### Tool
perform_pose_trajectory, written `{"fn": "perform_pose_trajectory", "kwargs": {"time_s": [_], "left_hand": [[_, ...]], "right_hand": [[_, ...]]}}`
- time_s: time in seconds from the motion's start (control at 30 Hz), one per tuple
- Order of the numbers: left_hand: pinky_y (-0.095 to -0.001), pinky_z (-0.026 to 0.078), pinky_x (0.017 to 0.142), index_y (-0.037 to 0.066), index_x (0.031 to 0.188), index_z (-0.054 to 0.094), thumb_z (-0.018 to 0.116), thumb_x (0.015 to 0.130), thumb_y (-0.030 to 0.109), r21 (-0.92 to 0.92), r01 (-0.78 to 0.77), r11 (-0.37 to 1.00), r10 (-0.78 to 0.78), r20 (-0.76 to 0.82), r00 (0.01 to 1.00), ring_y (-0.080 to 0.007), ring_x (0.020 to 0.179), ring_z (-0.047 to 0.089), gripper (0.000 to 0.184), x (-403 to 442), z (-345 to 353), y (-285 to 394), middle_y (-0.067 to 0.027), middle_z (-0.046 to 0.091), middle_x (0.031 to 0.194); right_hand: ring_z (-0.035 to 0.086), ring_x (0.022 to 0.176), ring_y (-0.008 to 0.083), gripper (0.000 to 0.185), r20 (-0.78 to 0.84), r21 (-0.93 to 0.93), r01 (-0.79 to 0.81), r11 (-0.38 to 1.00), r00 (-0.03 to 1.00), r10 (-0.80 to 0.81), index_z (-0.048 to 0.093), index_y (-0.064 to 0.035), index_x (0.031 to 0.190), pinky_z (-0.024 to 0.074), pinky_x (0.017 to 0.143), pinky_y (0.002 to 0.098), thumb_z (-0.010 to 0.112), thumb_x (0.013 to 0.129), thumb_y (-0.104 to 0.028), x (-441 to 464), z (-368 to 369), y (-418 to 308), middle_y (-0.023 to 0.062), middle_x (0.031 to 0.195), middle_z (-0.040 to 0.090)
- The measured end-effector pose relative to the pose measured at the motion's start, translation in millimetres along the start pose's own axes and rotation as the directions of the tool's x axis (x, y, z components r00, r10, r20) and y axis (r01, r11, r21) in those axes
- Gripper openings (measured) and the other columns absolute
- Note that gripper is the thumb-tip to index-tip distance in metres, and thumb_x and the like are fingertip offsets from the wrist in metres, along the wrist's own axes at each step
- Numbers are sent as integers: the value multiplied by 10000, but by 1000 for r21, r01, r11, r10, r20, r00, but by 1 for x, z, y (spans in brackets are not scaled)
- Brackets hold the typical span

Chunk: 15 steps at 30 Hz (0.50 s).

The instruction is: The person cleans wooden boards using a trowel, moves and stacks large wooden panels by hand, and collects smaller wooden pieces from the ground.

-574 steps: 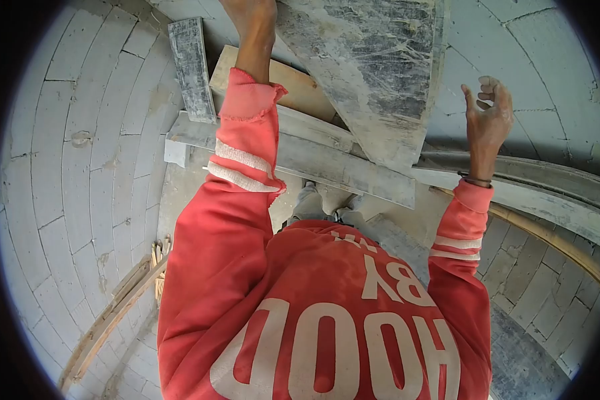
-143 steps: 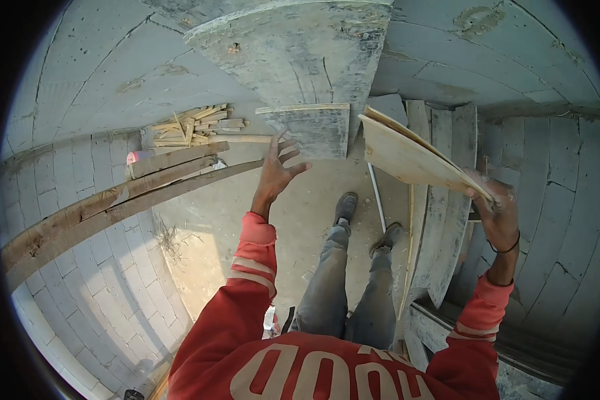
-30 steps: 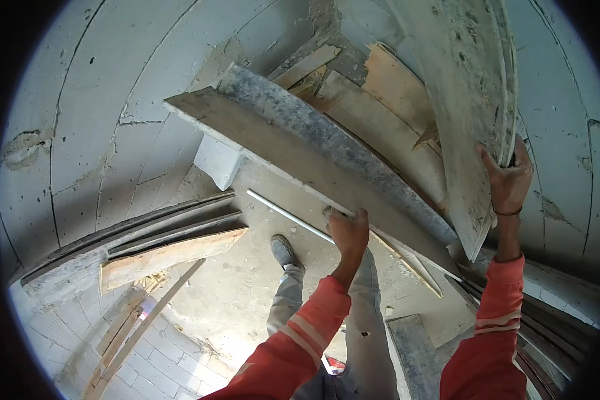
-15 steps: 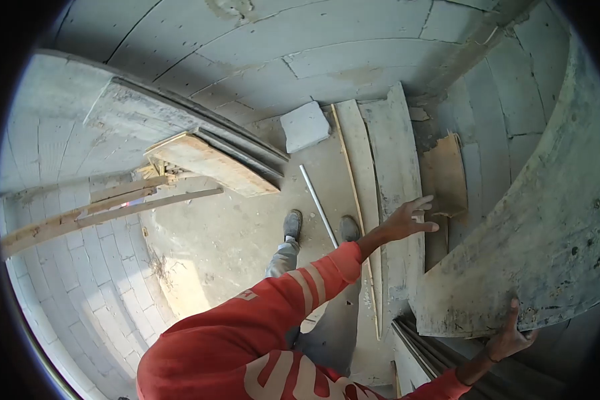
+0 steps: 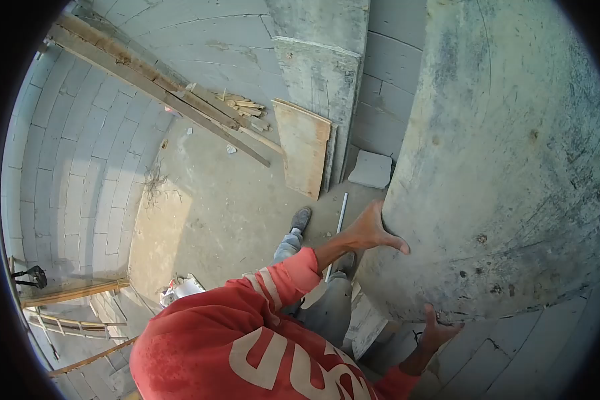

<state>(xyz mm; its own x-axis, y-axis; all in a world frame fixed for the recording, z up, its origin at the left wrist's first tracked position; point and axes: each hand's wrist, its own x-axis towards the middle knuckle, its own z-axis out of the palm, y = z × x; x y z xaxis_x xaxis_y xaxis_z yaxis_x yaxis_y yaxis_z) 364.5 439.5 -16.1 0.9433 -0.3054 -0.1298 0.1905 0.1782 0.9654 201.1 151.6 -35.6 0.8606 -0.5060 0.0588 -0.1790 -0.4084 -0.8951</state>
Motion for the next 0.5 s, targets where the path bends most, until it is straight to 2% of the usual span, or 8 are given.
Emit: {"fn": "perform_pose_trajectory", "kwargs": {"time_s": [0.13,0.17,0.23,0.27,0.33,0.4,0.47,0.5], "left_hand": [[-354,416,975,-24,1239,533,926,540,304,30,22,999,-19,-96,995,-226,1116,556,867,-6,-89,-5,-161,599,1219],[-363,393,1005,-25,1292,476,923,541,344,124,-94,988,106,-90,990,-246,1169,518,949,-1,-110,-11,-171,544,1281],[-394,348,1056,-12,1381,365,911,556,410,235,-201,951,228,-91,969,-287,1267,432,1076,9,-160,-7,-188,444,1372],[-416,326,1077,1,1417,311,900,568,437,259,-193,946,227,-107,968,-309,1313,382,1121,17,-202,-4,-195,399,1403],[-447,333,1072,66,1425,327,884,603,417,613,22,790,403,-546,735,-336,1321,371,1054,44,-296,-33,-185,382,1398],[-451,351,1063,147,1421,353,878,622,380,709,533,462,268,-685,678,-349,1334,350,984,60,-360,-35,-192,330,1430],[-458,418,1010,129,1397,377,868,640,312,795,552,252,270,-605,749,-395,1201,470,920,74,-402,-51,-184,347,1405],[-458,418,1010,129,1397,377,868,640,312,799,544,257,248,-599,762,-395,1201,470,920,77,-423,-68,-184,347,1405]], "right_hand": [[559,1049,250,716,248,-251,-5,968,966,69,501,102,1223,427,954,374,868,659,-145,29,95,-67,162,1190,582],[559,1049,250,716,249,-261,-1,965,966,68,501,102,1223,427,954,374,868,659,-145,26,112,-77,162,1190,582],[575,1011,245,555,138,22,24,999,990,-27,605,85,1084,434,921,372,868,654,-148,18,146,-86,135,1089,638],[575,1011,245,555,138,8,26,1000,990,-27,605,85,1084,434,921,372,868,654,-148,13,164,-88,135,1089,638],[588,950,235,438,62,99,27,995,998,-33,656,73,994,449,878,364,855,671,-145,5,192,-90,131,1028,654],[592,912,222,368,56,-5,36,999,998,-36,675,67,945,455,857,358,842,683,-129,1,205,-82,130,998,659],[595,874,208,298,55,-127,33,991,998,-27,694,61,896,462,835,353,830,695,-113,-2,202,-68,129,968,663],[593,849,196,281,57,-255,31,967,998,-17,697,66,885,465,823,350,822,700,-105,-2,200,-57,129,950,666]]}}
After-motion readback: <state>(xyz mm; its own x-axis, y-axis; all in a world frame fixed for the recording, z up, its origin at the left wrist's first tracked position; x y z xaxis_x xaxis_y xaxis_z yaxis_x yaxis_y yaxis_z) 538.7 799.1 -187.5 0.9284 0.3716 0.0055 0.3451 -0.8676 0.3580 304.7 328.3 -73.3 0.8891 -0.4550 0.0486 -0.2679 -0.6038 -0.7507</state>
